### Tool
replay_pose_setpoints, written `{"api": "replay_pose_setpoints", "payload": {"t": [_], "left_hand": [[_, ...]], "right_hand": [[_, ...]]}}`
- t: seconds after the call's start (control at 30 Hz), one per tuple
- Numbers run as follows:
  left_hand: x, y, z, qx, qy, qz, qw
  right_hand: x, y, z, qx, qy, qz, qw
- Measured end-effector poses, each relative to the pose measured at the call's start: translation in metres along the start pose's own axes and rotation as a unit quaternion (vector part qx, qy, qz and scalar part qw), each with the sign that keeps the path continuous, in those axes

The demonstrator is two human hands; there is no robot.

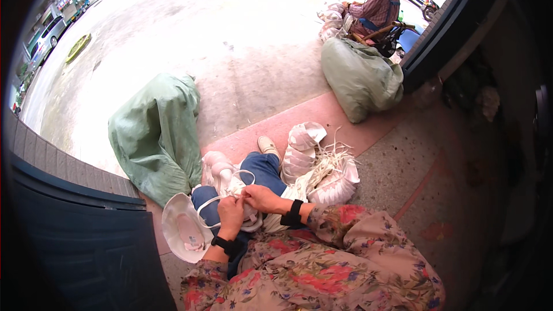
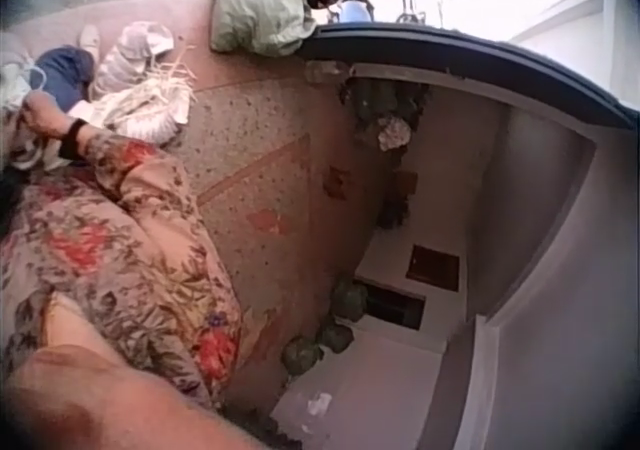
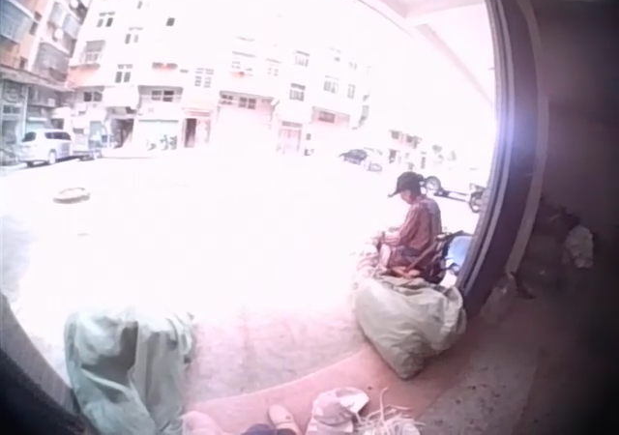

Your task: The recorder is sitting on the floor and threading laces into new white sneakers.

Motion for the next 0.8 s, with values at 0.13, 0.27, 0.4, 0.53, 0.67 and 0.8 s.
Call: {"api": "replay_pose_setpoints", "payload": {"t": [0.13,0.27,0.4,0.53,0.67,0.8], "left_hand": [[-0.008,0.004,-0.001,0.007,-0.012,-0.008,1.000],[-0.006,0.014,0.007,-0.018,-0.025,-0.021,0.999],[-0.004,0.009,0.006,0.030,-0.024,-0.044,0.998],[0.000,-0.008,0.019,0.016,0.008,-0.011,1.000],[0.050,-0.011,0.060,-0.104,0.447,0.201,0.865],[0.052,-0.020,0.154,-0.130,0.654,0.146,0.731]], "right_hand": [[-0.005,0.003,-0.004,0.010,-0.042,-0.024,0.999],[-0.011,0.007,-0.013,0.046,-0.038,-0.004,0.998],[-0.026,0.028,0.000,0.077,0.264,0.135,0.952],[-0.076,0.040,0.056,0.085,0.017,0.087,0.992],[-0.086,0.068,0.171,-0.085,-0.744,-0.043,0.661],[-0.163,0.115,0.225,-0.226,-0.838,0.037,0.495]]}}
Point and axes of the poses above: each hand's wrist, its own y-axis away from the middle knuckle, its own z-axis out of the back of the hand, x = y × z, the point moved 9 cm from there along -y, towards the middle knuckle, and after that the axes turned 10 degrees about y, right-handed, at the moved point
